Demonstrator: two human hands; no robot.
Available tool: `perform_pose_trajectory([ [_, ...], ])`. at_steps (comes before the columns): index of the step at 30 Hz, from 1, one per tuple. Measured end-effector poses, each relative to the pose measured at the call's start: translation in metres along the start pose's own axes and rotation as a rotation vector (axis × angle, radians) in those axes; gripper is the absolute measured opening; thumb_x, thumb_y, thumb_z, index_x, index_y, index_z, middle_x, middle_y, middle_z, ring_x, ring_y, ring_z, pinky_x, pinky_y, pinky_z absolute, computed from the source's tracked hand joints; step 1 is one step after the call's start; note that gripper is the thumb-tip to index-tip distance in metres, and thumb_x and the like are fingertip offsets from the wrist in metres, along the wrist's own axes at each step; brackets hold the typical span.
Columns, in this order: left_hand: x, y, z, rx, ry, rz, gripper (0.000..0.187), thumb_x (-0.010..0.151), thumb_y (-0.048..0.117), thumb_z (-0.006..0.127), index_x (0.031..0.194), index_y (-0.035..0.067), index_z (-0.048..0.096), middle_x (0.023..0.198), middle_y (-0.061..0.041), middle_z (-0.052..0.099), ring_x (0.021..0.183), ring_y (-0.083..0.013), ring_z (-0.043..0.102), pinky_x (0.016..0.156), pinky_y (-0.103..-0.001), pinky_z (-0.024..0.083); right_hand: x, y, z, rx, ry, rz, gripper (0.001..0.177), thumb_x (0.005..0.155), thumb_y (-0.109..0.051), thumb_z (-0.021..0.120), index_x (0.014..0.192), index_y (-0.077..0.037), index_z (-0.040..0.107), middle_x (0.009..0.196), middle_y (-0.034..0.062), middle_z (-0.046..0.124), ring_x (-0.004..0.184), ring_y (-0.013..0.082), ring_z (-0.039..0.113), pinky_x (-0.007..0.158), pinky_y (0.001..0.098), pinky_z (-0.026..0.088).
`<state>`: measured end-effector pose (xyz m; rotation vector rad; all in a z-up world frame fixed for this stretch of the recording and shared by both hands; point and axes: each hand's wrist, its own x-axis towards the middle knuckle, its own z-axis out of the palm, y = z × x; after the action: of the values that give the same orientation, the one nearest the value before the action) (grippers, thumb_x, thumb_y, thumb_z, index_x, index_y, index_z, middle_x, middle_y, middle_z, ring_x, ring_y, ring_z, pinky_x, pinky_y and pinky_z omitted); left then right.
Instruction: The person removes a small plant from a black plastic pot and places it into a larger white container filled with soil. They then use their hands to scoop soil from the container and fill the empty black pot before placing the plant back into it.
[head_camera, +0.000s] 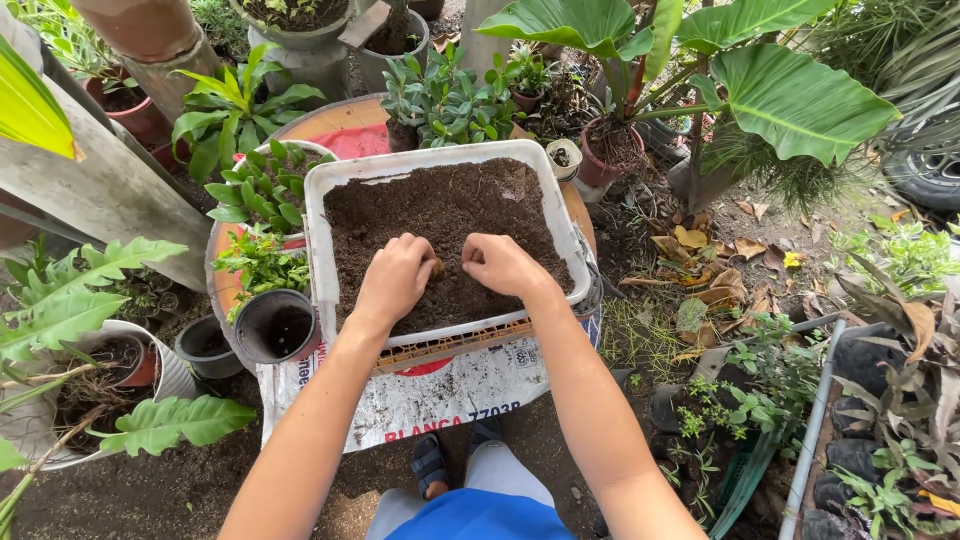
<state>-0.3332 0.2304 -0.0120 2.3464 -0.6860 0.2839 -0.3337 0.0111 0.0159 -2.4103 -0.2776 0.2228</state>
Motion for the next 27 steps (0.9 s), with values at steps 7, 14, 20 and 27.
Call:
perform_pose_trajectory([
  [7, 0.004, 0.012, -0.013, -0.209, -0.009, -0.124, 0.012, 0.096, 0.014, 0.065, 0.100, 0.003, 0.065, 0.095, -0.016, 0.072, 0.096, -0.0349, 0.069, 0.084, -0.046, 0.054, 0.006, 0.004, 0.001, 0.475, 0.153, 0.034, 0.012, 0.096, -0.009, 0.069, 0.104, 0.000, 0.068, 0.085, 0.0052, 0.072, 0.076, 0.0116, 0.066, 0.068, 0.0296, 0.058],
  [14, 0.004, 0.014, -0.012, -0.341, -0.011, -0.036, 0.014, 0.096, 0.013, 0.065, 0.106, 0.002, 0.066, 0.096, -0.019, 0.073, 0.093, -0.0372, 0.071, 0.078, -0.045, 0.056, 0.002, -0.006, 0.009, 0.347, 0.070, -0.181, 0.026, 0.087, -0.006, 0.078, 0.111, -0.001, 0.070, 0.091, 0.0058, 0.072, 0.083, 0.0109, 0.068, 0.074, 0.0285, 0.059],
  [20, 0.005, 0.019, -0.024, -0.303, 0.020, -0.152, 0.017, 0.097, 0.014, 0.064, 0.109, 0.004, 0.068, 0.099, -0.019, 0.074, 0.093, -0.0372, 0.072, 0.078, -0.045, 0.057, 0.001, -0.001, 0.000, 0.334, 0.188, -0.115, 0.015, 0.090, -0.003, 0.074, 0.104, -0.001, 0.075, 0.092, 0.0063, 0.076, 0.082, 0.0112, 0.072, 0.074, 0.0269, 0.059],
  [27, 0.002, 0.007, -0.018, -0.202, -0.012, -0.213, 0.017, 0.097, 0.016, 0.062, 0.109, 0.006, 0.069, 0.101, -0.020, 0.074, 0.096, -0.0389, 0.071, 0.081, -0.046, 0.056, -0.070, 0.049, -0.104, 0.528, 0.734, 0.050, 0.016, 0.088, 0.000, 0.075, 0.103, -0.005, 0.077, 0.094, 0.0050, 0.078, 0.083, 0.0112, 0.074, 0.075, 0.0254, 0.062],
])
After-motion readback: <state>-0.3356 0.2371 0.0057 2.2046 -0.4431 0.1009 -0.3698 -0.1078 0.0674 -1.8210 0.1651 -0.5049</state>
